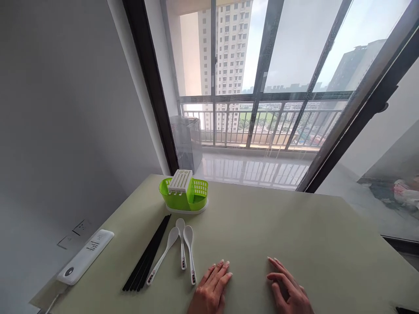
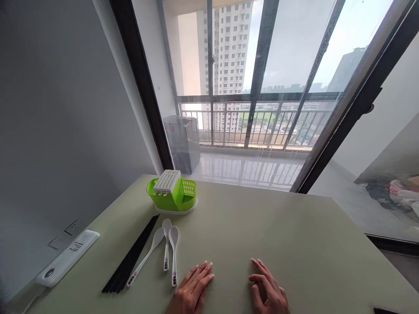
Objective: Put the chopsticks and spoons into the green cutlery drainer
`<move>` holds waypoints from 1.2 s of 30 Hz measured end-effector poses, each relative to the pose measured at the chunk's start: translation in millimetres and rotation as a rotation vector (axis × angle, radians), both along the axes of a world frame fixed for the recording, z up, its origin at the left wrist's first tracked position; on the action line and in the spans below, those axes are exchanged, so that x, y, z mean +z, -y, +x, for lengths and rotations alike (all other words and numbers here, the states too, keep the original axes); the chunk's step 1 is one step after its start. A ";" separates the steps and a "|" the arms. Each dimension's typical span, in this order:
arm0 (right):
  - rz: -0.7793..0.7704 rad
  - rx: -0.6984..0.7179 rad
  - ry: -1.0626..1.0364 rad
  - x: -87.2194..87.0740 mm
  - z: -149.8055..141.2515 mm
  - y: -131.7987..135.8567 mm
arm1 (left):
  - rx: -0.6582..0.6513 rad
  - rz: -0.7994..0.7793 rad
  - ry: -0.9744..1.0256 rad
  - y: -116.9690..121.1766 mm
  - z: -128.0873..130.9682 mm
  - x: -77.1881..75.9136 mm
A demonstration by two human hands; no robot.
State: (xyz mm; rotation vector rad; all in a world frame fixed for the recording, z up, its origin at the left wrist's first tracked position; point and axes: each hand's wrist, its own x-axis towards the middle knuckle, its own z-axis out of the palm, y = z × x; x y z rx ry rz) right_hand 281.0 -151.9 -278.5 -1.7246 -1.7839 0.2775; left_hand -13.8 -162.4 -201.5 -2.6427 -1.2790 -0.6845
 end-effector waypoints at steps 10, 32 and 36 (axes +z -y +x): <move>0.025 -0.004 -0.102 -3.4 0.5 -1.8 | -0.024 0.247 0.043 -11.5 -5.6 -33.0; 0.051 0.010 -0.064 -0.7 0.5 -5.1 | -0.021 0.335 0.047 -21.2 -8.3 -63.9; -0.023 0.005 -0.061 -3.2 -1.0 -2.8 | -0.031 0.286 0.060 -19.2 -8.2 -55.0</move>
